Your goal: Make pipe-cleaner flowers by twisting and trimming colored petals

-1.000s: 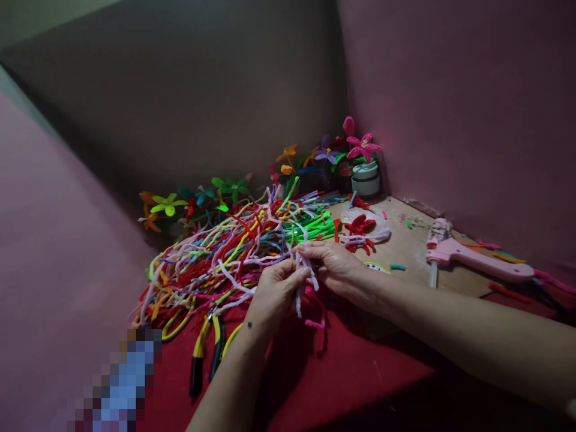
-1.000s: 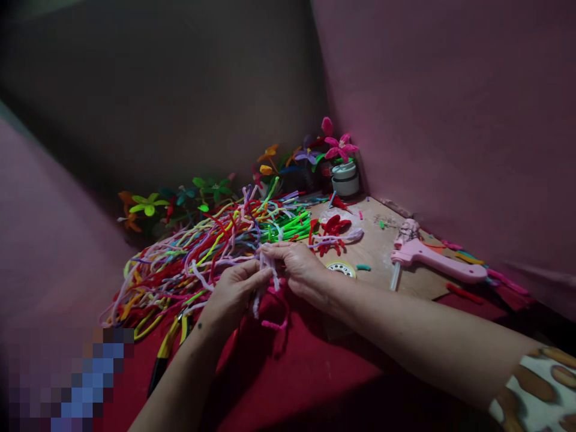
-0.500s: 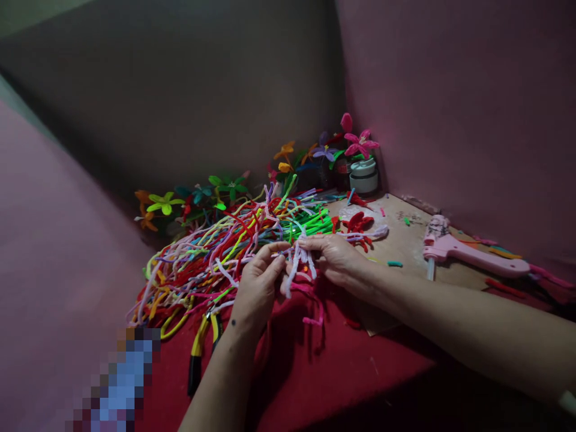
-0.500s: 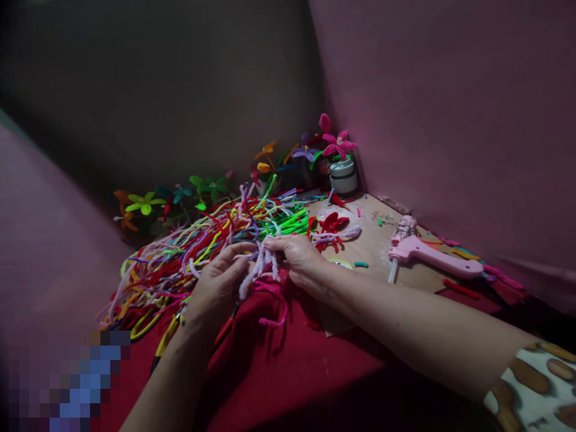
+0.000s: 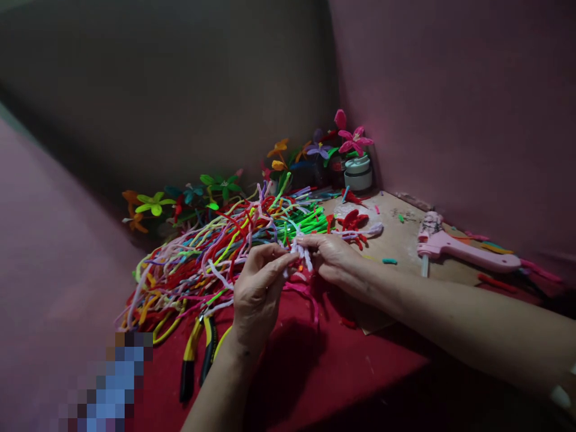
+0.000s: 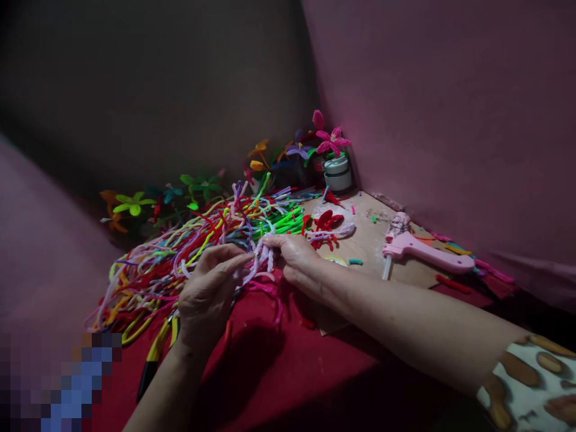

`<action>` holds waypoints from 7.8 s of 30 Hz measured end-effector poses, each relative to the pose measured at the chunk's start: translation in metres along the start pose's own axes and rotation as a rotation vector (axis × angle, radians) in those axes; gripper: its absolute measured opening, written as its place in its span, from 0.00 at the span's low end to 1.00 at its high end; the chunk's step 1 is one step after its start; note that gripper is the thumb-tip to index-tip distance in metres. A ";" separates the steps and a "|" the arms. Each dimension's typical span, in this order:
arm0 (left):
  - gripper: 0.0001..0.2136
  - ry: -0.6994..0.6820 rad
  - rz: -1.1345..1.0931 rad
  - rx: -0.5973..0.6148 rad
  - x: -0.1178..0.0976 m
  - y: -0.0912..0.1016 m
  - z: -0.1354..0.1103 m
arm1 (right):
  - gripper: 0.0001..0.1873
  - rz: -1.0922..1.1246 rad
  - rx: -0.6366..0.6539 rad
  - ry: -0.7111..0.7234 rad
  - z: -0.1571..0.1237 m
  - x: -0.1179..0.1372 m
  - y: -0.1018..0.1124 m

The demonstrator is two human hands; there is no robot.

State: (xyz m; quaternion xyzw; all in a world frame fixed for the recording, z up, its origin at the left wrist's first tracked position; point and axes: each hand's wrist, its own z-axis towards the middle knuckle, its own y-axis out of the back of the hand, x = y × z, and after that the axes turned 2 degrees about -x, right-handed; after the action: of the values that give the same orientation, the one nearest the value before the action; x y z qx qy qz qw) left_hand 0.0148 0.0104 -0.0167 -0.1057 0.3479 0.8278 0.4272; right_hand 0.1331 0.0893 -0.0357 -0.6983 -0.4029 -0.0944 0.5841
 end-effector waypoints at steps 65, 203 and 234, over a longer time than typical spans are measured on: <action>0.04 0.009 0.493 0.132 0.002 -0.011 -0.007 | 0.06 -0.716 0.131 0.588 -0.019 -0.008 0.004; 0.10 0.881 -0.533 0.121 0.017 0.004 0.004 | 0.08 -0.432 0.428 0.183 -0.010 -0.003 0.008; 0.04 0.737 -0.146 -0.018 0.000 -0.005 0.006 | 0.04 -0.871 0.213 0.810 -0.025 -0.008 0.006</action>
State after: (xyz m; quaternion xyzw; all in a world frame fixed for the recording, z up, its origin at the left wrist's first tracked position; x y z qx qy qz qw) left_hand 0.0194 0.0167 -0.0146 -0.4248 0.4626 0.7047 0.3302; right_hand 0.1401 0.0634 -0.0371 -0.3152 -0.4046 -0.5427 0.6652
